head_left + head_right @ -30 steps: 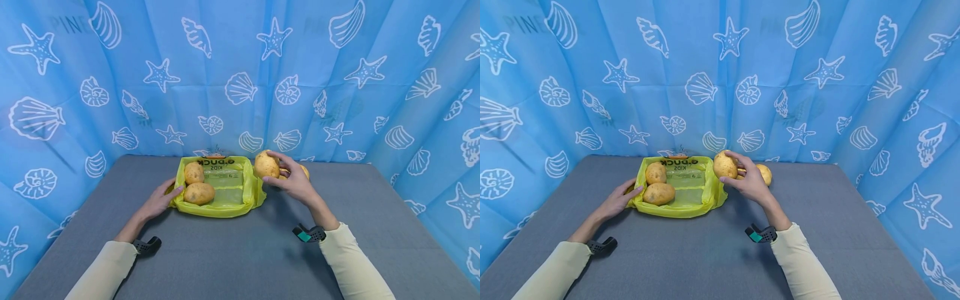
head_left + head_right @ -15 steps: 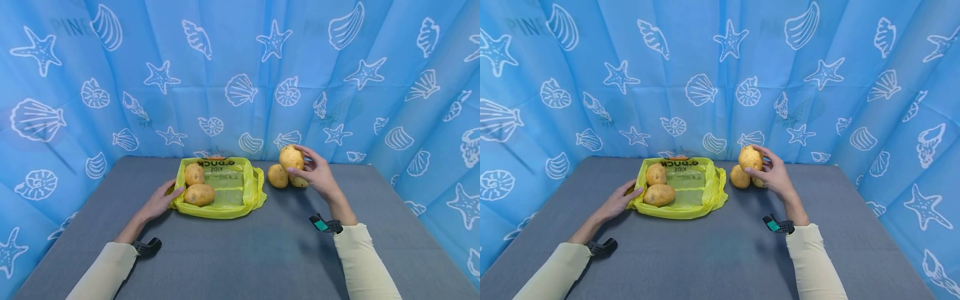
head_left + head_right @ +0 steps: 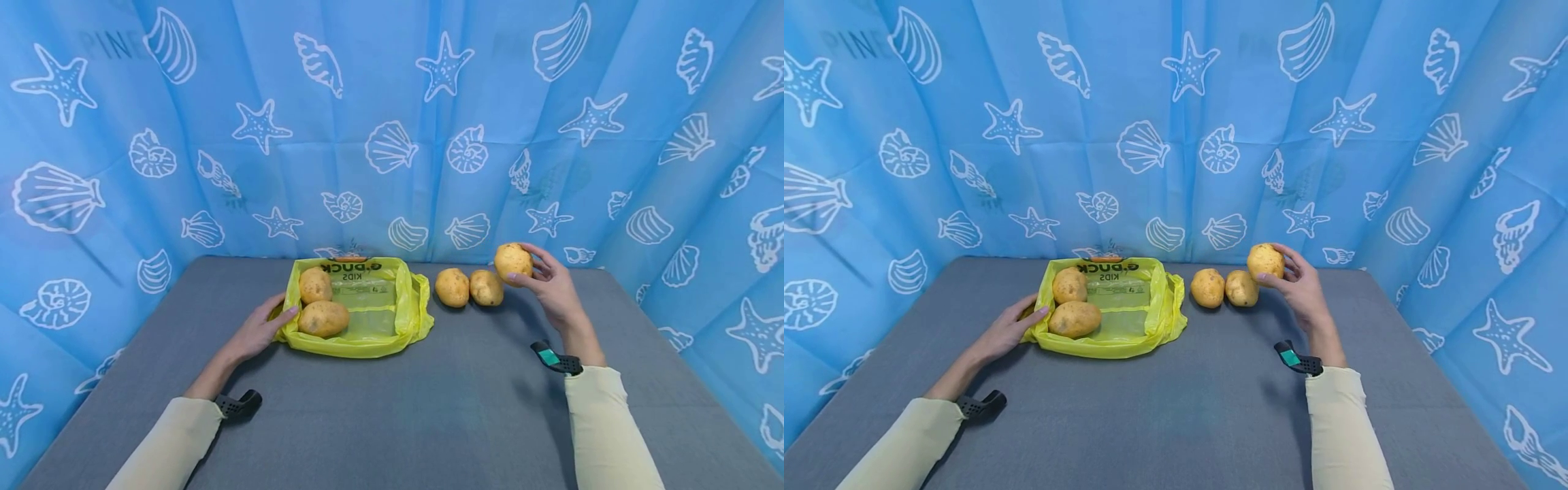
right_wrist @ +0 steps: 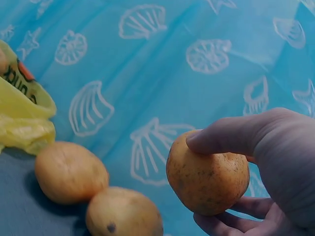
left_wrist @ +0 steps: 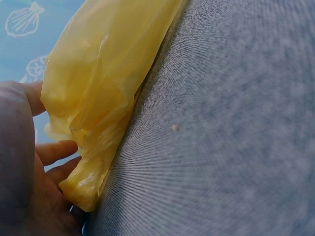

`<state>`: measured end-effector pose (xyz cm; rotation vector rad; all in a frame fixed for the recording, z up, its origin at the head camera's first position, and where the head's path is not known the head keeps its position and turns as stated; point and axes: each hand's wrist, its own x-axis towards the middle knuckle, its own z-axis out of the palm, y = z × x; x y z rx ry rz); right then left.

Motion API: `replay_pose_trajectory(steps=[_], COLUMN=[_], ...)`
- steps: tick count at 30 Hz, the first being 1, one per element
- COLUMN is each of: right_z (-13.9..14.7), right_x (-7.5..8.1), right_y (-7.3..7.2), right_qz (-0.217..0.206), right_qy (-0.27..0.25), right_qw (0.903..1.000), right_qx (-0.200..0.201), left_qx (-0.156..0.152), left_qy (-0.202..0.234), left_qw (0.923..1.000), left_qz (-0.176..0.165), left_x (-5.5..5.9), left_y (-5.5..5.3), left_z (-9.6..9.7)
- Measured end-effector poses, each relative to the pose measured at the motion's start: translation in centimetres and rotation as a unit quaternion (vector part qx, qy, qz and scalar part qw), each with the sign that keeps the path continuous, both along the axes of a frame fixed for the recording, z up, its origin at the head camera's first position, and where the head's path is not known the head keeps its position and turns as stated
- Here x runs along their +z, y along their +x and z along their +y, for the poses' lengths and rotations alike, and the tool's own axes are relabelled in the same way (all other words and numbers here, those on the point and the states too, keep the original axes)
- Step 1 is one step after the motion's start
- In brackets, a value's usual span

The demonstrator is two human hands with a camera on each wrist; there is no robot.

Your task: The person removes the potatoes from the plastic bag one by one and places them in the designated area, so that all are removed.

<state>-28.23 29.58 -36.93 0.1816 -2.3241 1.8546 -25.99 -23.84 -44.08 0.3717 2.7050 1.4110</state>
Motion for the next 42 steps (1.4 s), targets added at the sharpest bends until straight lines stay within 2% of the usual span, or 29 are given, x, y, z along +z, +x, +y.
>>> replay_pose_trajectory(steps=[11,18,30,42], right_z=[2.3,2.9,2.9,2.8], right_x=[-3.0,-4.4,-4.9,-5.0], right_y=[-0.8,-1.1,-1.3,-1.5], right_qz=[-0.089,-0.131,-0.141,-0.132], right_qy=[0.018,0.017,0.032,0.039], right_qw=[0.9949,0.9900,0.9879,0.9893], right_qx=[-0.044,-0.050,-0.056,-0.048], left_qx=[0.001,-0.002,-0.001,-0.002], left_qy=[-0.001,-0.002,-0.006,-0.003], left_qw=[1.0000,1.0000,1.0000,1.0000], left_qz=[0.003,0.002,0.000,0.006], left_x=[-0.1,0.0,-0.2,-0.2], left_y=[0.0,-0.1,-0.2,-0.3], left_z=[0.0,0.1,-0.1,-0.1])
